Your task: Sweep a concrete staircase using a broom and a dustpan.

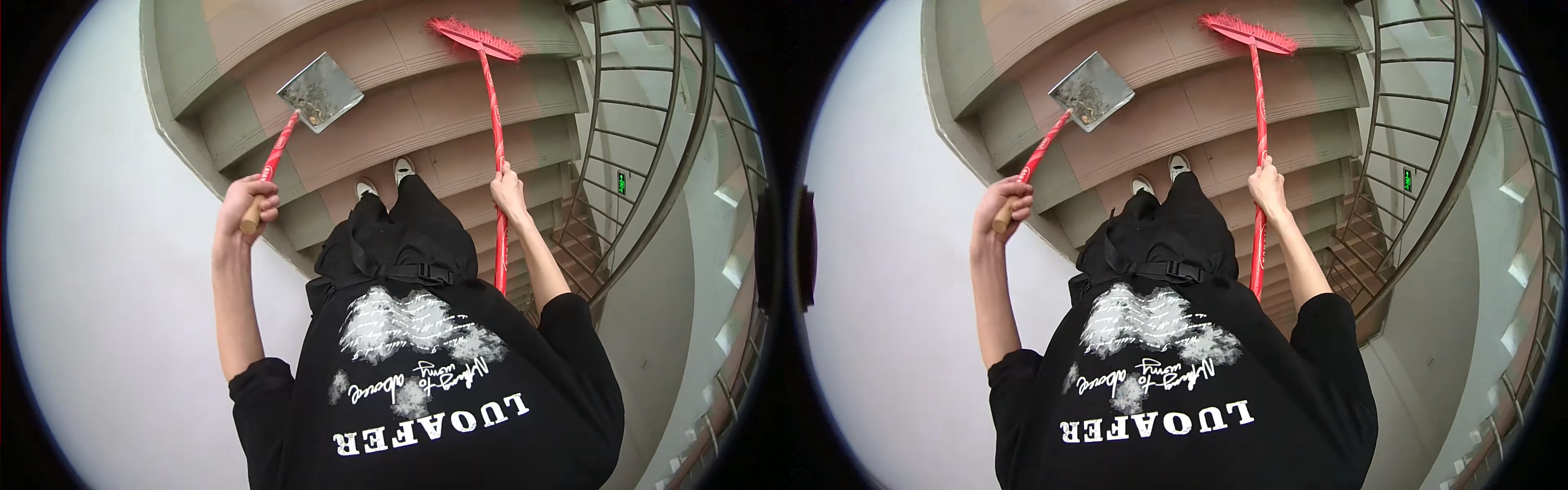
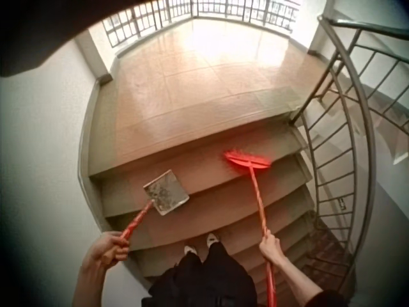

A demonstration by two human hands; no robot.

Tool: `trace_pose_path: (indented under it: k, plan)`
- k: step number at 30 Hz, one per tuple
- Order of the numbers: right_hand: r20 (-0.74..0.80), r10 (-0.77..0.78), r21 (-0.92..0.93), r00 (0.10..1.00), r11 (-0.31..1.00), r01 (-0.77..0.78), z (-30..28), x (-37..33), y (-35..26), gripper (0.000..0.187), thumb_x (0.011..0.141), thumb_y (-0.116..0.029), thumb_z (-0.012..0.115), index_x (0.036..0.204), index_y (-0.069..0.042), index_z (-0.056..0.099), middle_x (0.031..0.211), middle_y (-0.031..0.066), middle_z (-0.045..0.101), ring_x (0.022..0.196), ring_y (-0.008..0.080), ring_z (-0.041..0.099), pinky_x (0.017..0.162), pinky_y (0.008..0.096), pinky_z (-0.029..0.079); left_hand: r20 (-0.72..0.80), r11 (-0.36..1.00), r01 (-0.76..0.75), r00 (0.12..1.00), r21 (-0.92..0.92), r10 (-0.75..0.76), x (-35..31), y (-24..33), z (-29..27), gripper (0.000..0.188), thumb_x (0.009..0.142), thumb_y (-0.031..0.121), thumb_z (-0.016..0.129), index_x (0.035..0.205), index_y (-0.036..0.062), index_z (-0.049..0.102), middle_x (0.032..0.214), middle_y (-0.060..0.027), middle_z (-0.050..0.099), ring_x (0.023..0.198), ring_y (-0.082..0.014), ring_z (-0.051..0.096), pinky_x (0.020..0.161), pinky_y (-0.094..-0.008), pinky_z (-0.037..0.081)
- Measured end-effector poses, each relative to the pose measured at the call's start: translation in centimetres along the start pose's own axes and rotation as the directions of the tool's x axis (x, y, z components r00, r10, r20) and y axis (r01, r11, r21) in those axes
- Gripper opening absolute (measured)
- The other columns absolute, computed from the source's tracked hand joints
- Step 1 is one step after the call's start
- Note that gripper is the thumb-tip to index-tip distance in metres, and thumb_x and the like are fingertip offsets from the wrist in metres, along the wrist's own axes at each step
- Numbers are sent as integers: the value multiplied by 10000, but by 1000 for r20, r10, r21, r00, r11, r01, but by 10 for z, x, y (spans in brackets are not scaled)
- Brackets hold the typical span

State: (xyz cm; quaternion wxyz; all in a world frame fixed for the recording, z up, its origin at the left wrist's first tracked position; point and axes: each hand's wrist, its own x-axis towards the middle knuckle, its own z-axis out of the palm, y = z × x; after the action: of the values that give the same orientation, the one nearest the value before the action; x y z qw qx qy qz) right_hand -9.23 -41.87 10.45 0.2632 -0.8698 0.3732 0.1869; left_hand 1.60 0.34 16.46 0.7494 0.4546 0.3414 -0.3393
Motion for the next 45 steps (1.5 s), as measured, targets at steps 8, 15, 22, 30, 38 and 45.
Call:
trace_pose_path:
  k: [8, 15, 22, 30, 38, 45]
  plan:
    - [-13, 76, 156, 997, 985, -73, 33, 3, 23, 268, 900, -107, 354, 1128, 9, 436, 693, 191, 572, 478, 292, 564, 447, 394, 476, 181, 986, 145, 975, -83, -128, -9, -76, -16, 305, 813, -129, 471, 1096, -35, 407, 782, -100, 484, 448, -80, 402, 332, -188, 280]
    - [160, 197, 688, 967, 681, -253, 48, 6, 54, 306, 933, -139, 405, 1216, -27, 440, 642, 95, 526, 435, 147, 477, 363, 265, 382, 208, 948, 262, 952, -184, -223, 28, -91, -22, 133, 801, -120, 457, 872, -12, 426, 704, -91, 477, 456, -78, 401, 379, -182, 318]
    - [377, 160, 749, 912, 527, -402, 74, -54, 86, 282, 953, -200, 443, 1182, -68, 542, 636, 29, 499, 434, 70, 402, 355, 187, 308, 264, 864, 290, 945, -413, -191, 57, -91, -52, 139, 798, -119, 446, 887, -17, 412, 715, -93, 473, 489, -91, 408, 413, -190, 340]
    - [168, -59, 249, 984, 968, 16, 58, -124, 68, 274, 929, -151, 435, 1149, -29, 542, 637, 96, 565, 506, 238, 505, 490, 358, 391, 269, 666, 289, 953, -687, -136, 83, -125, -73, 149, 794, -118, 433, 904, -23, 396, 728, -96, 468, 527, -107, 417, 452, -200, 364]
    - [222, -335, -42, 916, 935, 353, 71, 9, -51, 206, 911, -183, 399, 998, -8, 465, 843, 242, 625, 767, 452, 585, 675, 516, 419, 307, 507, 316, 946, -802, -103, 97, -159, -44, 162, 791, -117, 420, 921, -29, 380, 741, -99, 464, 564, -122, 425, 491, -210, 389]
    - [116, -399, -183, 910, 892, 414, 109, 12, -61, 280, 847, -119, 437, 1091, 16, 464, 808, 295, 625, 755, 487, 608, 667, 536, 482, 398, 511, 382, 914, -770, -84, 124, -141, -37, 193, 795, -116, 408, 957, -15, 373, 739, -94, 459, 609, -135, 439, 526, -221, 406]
